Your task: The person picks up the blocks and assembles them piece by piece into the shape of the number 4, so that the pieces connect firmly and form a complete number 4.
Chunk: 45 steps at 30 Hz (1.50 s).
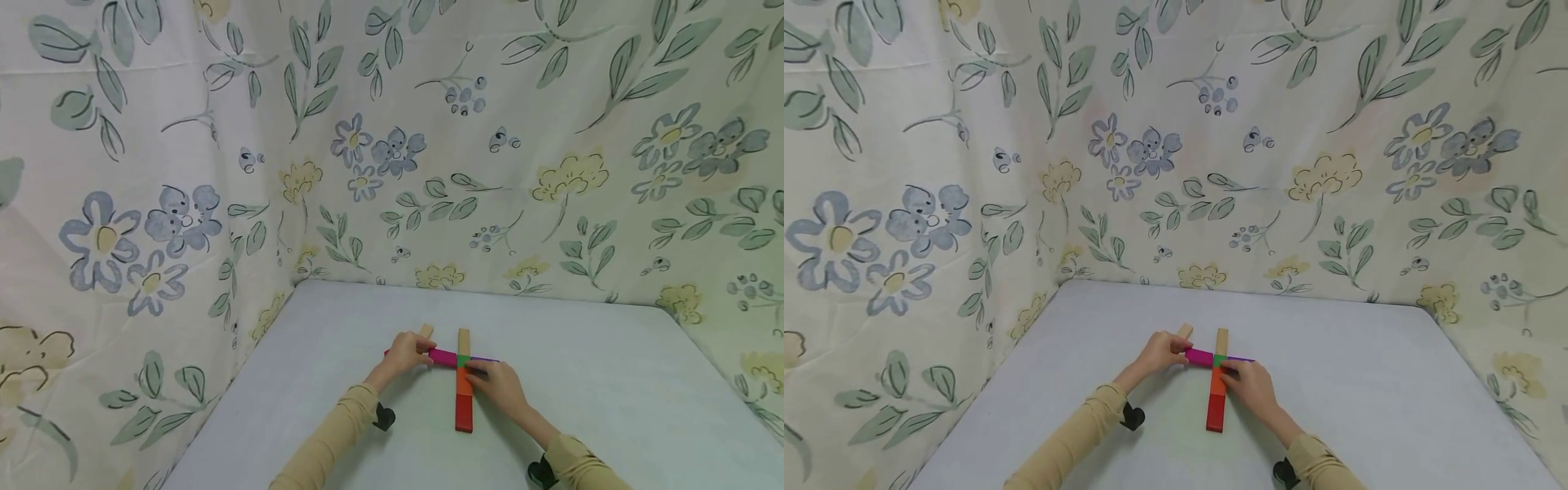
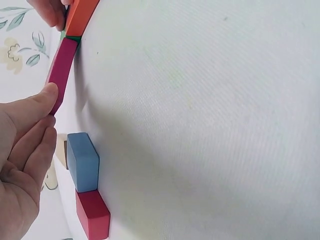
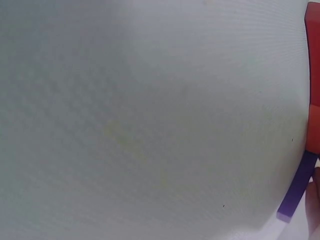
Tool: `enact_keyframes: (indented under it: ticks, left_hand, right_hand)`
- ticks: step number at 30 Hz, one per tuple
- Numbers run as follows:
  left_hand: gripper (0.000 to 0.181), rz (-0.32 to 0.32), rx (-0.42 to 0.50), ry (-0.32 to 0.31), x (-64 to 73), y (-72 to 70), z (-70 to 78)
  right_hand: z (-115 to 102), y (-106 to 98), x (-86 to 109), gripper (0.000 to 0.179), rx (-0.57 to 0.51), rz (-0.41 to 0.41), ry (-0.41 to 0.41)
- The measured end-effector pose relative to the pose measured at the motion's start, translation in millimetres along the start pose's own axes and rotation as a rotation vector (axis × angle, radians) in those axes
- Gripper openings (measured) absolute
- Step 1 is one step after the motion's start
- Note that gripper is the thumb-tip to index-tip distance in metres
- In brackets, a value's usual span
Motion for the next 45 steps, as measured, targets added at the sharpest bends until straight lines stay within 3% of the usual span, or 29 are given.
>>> enact_keyframes:
  ticks: [6, 16, 21, 29, 37, 45]
  left_hand:
    - [0.033, -0.012, -0.006, -0.015, -2.1, 2.2, 0.5]
    - [0.033, -0.060, -0.207, 0.038, -4.1, 3.7, 3.0]
    - [0.035, -0.082, -0.221, 0.013, -3.4, 4.1, 5.3]
    - [0.035, -0.079, -0.322, 0.056, -4.9, 7.6, 6.0]
    - [0.038, -0.070, -0.334, 0.070, -1.6, 7.3, 10.2]
    - [0.037, -0.031, -0.187, 0.075, 1.9, -0.3, 17.3]
  right_hand:
    - [2, 1, 0.2, 0.023, 0.003, -0.022, 0.034]
    - [2, 2, 0.1, 0.024, -0.023, -0.029, 0.044]
    - [2, 2, 0.9, 0.023, -0.023, -0.027, 0.037]
    - [2, 2, 1.0, 0.023, -0.018, -0.033, 0.039]
    - [1, 3, 0.5, 0.024, -0.017, -0.037, 0.056]
    - [2, 1, 0.5, 0.024, -0.009, -0.041, 0.042]
Point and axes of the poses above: each hand's wrist, its own x-axis away from the middle knuckle, its own y-axis out of the palm, z = x × y, the point moved 3 cm from there along -x, towards the middle knuckle, and after that the axes turned 1 degree about -y, right-handed, at the moved point
